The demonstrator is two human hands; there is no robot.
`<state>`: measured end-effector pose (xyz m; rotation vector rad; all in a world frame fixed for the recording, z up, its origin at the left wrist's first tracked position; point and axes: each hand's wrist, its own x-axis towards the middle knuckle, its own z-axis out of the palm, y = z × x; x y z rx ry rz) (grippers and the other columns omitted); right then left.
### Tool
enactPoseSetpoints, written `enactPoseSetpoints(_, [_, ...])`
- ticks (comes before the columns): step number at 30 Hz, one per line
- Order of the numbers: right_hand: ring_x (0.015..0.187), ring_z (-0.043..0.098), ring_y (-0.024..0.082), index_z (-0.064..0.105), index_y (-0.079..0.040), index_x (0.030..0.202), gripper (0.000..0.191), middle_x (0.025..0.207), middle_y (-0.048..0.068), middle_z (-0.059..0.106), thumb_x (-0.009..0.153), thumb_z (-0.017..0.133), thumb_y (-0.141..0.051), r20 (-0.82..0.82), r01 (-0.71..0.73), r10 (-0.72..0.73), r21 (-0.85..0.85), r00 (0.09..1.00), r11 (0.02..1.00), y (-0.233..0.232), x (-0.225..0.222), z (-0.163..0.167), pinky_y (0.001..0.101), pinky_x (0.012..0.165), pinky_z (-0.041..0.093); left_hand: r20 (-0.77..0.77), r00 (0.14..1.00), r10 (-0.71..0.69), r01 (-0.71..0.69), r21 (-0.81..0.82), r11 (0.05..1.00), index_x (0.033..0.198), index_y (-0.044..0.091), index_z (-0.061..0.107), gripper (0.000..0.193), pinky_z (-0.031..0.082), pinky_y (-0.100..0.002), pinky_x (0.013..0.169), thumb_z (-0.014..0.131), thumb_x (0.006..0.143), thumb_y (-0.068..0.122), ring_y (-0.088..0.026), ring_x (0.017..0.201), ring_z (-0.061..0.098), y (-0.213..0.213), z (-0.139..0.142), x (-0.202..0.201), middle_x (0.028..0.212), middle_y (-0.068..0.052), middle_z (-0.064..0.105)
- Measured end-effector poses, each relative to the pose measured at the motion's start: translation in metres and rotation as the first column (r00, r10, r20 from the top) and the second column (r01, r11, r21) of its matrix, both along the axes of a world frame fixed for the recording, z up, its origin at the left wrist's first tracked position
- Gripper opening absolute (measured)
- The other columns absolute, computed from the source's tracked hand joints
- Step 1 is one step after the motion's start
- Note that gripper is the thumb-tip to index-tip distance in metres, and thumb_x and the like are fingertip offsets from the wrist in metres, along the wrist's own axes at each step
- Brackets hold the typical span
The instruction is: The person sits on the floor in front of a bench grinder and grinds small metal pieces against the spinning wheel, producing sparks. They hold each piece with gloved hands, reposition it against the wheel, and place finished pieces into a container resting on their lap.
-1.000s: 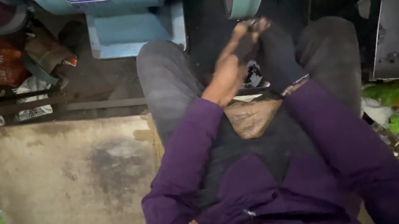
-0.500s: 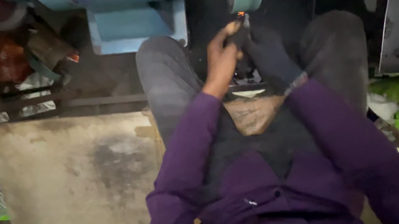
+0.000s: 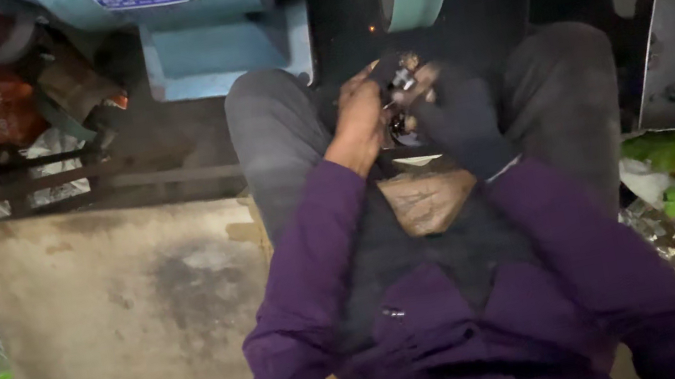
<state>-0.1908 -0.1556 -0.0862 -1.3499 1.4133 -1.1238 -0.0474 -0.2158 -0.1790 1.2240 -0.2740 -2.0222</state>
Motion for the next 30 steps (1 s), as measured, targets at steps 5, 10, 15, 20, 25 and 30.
enactPoseSetpoints(5, [0.088, 0.066, 0.011, 0.06, -0.001, 0.12, 0.02, 0.101, 0.005, 0.07, 0.107, 0.061, -0.016, 0.442, 0.083, -0.107, 0.073, 0.891, 0.994, -0.017, -0.007, -0.018, 0.0273, 0.075, 0.054, -0.214, 0.977, 0.004, -0.036, -0.147, 0.988, 0.136, -0.001, 0.058, 0.037, 0.057, -0.043, 0.097, 0.043, 0.103, 0.002, -0.024, 0.105, 0.069, 0.014, 0.007, -0.011, 0.121, -0.013, 0.067])
enactPoseSetpoints(10, [0.074, 0.058, 0.012, 0.063, -0.003, 0.118, 0.022, 0.091, 0.002, 0.065, 0.114, 0.059, -0.024, 0.671, 0.151, -0.321, 0.3, 0.668, 0.942, -0.044, -0.041, -0.042, 0.0287, 0.066, 0.049, -0.308, 0.946, -0.097, 0.054, -0.146, 0.988, 0.153, 0.006, 0.045, 0.05, 0.047, -0.04, 0.11, 0.049, 0.103, 0.001, -0.015, 0.128, 0.059, 0.029, 0.027, -0.021, 0.145, -0.001, 0.058])
enactPoseSetpoints(15, [0.114, 0.071, 0.031, 0.064, -0.004, 0.113, 0.016, 0.12, 0.014, 0.071, 0.117, 0.063, -0.019, -0.533, 0.077, -0.228, -0.29, 0.815, 0.954, 0.02, -0.148, -0.02, 0.0386, 0.098, 0.055, 0.595, 0.716, -0.365, 0.692, -0.532, 0.489, 0.14, -0.001, 0.064, 0.041, 0.052, -0.04, 0.109, 0.06, 0.1, 0.006, -0.03, 0.125, 0.067, 0.037, 0.026, -0.002, 0.133, -0.019, 0.072])
enactPoseSetpoints(20, [0.112, 0.069, 0.034, 0.065, 0.0, 0.121, 0.027, 0.118, 0.017, 0.071, 0.101, 0.073, -0.015, -0.753, 0.283, -0.28, -0.13, 0.595, 0.95, 0.062, -0.259, -0.024, 0.0417, 0.095, 0.054, 0.907, 0.039, -0.42, 0.999, -0.027, 0.035, 0.128, 0.007, 0.065, 0.048, 0.05, -0.052, 0.095, 0.066, 0.081, 0.019, -0.041, 0.113, 0.064, 0.044, 0.018, -0.008, 0.12, -0.022, 0.068])
enactPoseSetpoints(25, [0.089, 0.066, 0.024, 0.064, -0.001, 0.117, 0.028, 0.098, 0.008, 0.065, 0.105, 0.074, -0.024, -0.542, 0.498, -0.386, 0.07, 0.747, 0.864, 0.055, -0.251, 0.009, 0.0397, 0.083, 0.053, 0.891, 0.263, -0.37, 0.963, -0.266, 0.044, 0.137, 0.004, 0.058, 0.059, 0.049, -0.049, 0.1, 0.065, 0.079, 0.012, -0.039, 0.121, 0.061, 0.038, 0.018, -0.021, 0.13, -0.022, 0.064])
enactPoseSetpoints(30, [0.116, 0.065, 0.019, 0.063, -0.003, 0.121, 0.01, 0.13, 0.013, 0.065, 0.112, 0.063, -0.008, -0.295, 0.129, -0.223, -0.307, 0.929, 0.943, 0.008, -0.146, 0.054, 0.0327, 0.102, 0.053, -0.008, 0.857, -0.515, 0.501, -0.218, 0.838, 0.138, 0.002, 0.056, 0.035, 0.056, -0.043, 0.102, 0.05, 0.106, 0.013, -0.031, 0.116, 0.069, 0.02, 0.017, -0.03, 0.125, -0.013, 0.068])
